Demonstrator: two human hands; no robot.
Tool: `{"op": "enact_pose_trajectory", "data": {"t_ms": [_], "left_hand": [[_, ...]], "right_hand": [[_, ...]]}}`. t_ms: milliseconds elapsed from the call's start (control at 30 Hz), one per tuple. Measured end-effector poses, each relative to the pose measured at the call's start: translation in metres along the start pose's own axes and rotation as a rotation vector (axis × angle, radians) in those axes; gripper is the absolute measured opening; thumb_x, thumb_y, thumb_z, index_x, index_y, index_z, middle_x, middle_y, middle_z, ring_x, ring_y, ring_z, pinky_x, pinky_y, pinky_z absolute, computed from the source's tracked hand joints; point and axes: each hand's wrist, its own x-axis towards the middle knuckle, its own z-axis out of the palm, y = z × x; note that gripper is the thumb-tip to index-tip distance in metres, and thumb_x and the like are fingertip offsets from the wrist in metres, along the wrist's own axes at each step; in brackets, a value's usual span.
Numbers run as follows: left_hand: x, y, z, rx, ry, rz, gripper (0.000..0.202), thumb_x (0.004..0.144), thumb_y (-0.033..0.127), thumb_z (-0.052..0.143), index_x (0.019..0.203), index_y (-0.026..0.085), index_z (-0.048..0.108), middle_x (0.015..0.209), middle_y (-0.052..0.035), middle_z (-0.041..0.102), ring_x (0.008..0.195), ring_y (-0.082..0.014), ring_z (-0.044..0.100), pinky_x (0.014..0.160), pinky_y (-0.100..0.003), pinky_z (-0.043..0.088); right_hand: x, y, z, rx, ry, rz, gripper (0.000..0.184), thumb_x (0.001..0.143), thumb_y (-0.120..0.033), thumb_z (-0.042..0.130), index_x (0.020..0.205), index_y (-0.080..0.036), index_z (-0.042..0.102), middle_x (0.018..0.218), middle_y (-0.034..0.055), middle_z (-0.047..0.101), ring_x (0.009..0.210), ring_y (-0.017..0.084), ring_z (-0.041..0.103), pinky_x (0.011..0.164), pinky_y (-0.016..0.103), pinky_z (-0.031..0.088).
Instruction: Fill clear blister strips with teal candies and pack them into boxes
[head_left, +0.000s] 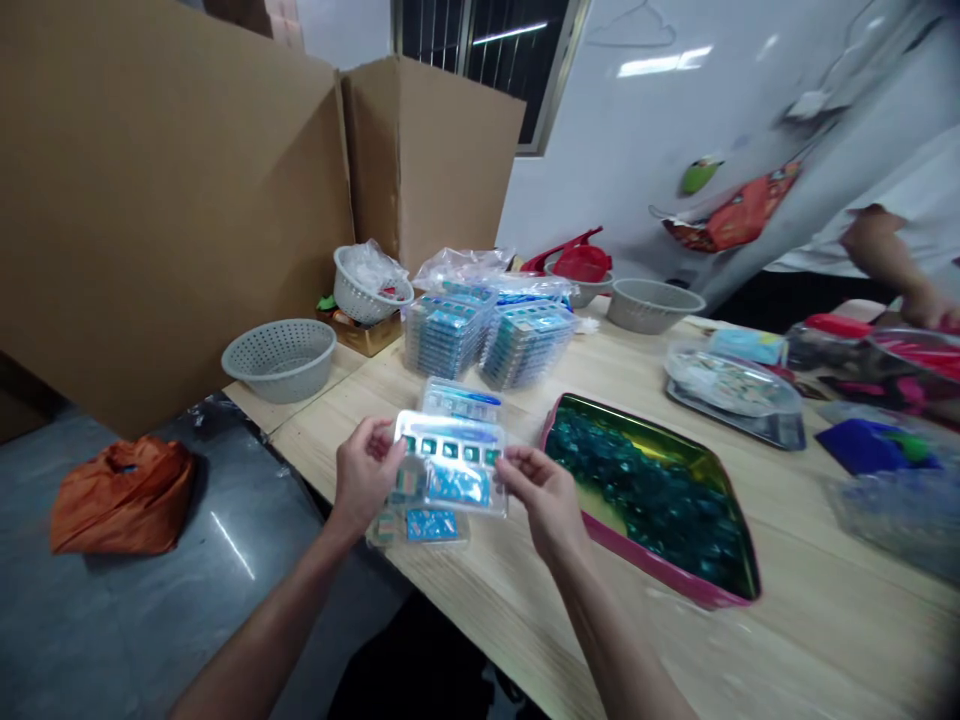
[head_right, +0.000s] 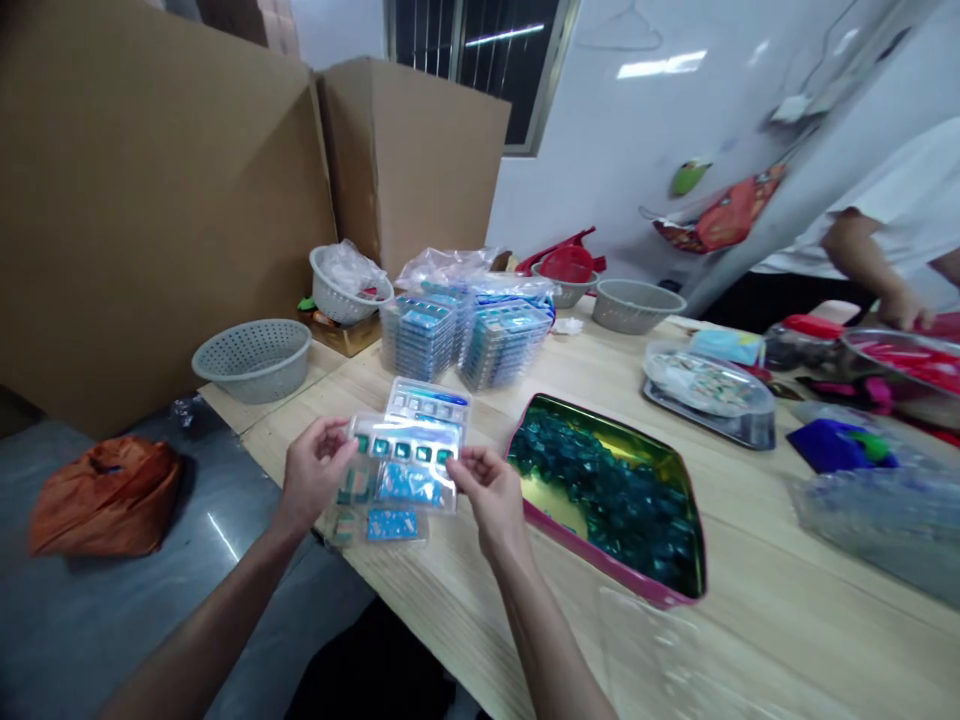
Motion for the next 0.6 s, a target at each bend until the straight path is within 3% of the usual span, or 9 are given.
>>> {"op": "enact_pose_trajectory", "data": {"t_ms": [133,233,333,400,500,567,600], "left_hand": [[-0.043,-0.036,-0.021,0.134,-0.037,-0.11,0.022,0.075,0.028,0.058,0.094,0.017,0.057,0.063,0.0038,0.054,0.056,-0.0119,0.053,0.055,-0.022,0.043],[-0.055,-0.06,-0.024,0.33,-0.063,-0.13,0.024,0.077,0.031,0.055,0.096,0.017,0.056,0.066,0.0015,0.056,0.059,-0.0155,0.056,0.059,-0.027,0.047],[-0.054,-0.065,-0.023,0.613,-0.019,0.032,0.032,0.08,0.034,0.052,0.105,0.015,0.056,0.09,-0.0096,0.063,0.087,-0.0249,0.061,0.079,-0.04,0.049],[-0.05,-0.057,-0.019,0.773,-0.037,0.216,0.046,0.08,0.039,0.054,0.117,0.013,0.052,0.118,-0.0181,0.056,0.114,-0.0321,0.05,0.094,-0.047,0.041],[-0.048,-0.039,-0.007,0.891,-0.36,0.466,0.074,0.071,0.052,0.061,0.133,0.015,0.042,0.139,-0.0211,0.04,0.13,-0.0384,0.033,0.101,-0.054,0.032],[-0.048,-0.031,0.0,0.925,-0.57,0.554,0.083,0.066,0.057,0.064,0.136,0.018,0.041,0.14,-0.0206,0.04,0.129,-0.0408,0.033,0.1,-0.057,0.03],[-0.048,-0.03,0.003,0.941,-0.611,0.562,0.083,0.065,0.056,0.065,0.135,0.019,0.041,0.139,-0.0201,0.042,0.127,-0.0411,0.035,0.099,-0.058,0.03]], "right_hand": [[-0.019,0.04,0.003,-0.108,-0.062,0.068,0.038,0.056,-0.043,0.079,0.076,-0.016,0.061,0.063,0.0025,0.064,0.055,0.015,0.057,0.05,0.025,0.044],[-0.016,0.064,0.004,-0.255,-0.063,0.032,0.035,0.059,-0.045,0.075,0.074,-0.016,0.06,0.059,0.0011,0.06,0.054,0.016,0.055,0.05,0.026,0.042],[-0.007,0.074,0.006,-0.445,-0.063,-0.055,0.029,0.066,-0.044,0.068,0.075,-0.017,0.06,0.059,0.0008,0.059,0.057,0.017,0.055,0.052,0.027,0.042],[-0.006,0.075,0.008,-0.557,-0.063,-0.103,0.026,0.071,-0.043,0.064,0.076,-0.018,0.06,0.061,0.0014,0.059,0.059,0.018,0.055,0.054,0.027,0.041],[-0.019,0.07,0.01,-0.642,-0.038,-0.15,0.024,0.078,-0.042,0.058,0.079,-0.018,0.06,0.064,0.002,0.059,0.06,0.017,0.054,0.056,0.027,0.041],[-0.036,0.062,0.006,-0.644,-0.021,-0.198,0.021,0.082,-0.039,0.055,0.083,-0.019,0.06,0.071,0.0028,0.061,0.063,0.016,0.055,0.057,0.026,0.043],[-0.047,0.057,0.001,-0.648,-0.019,-0.229,0.019,0.083,-0.037,0.054,0.086,-0.019,0.06,0.077,0.0034,0.062,0.066,0.016,0.056,0.058,0.026,0.045]]}}
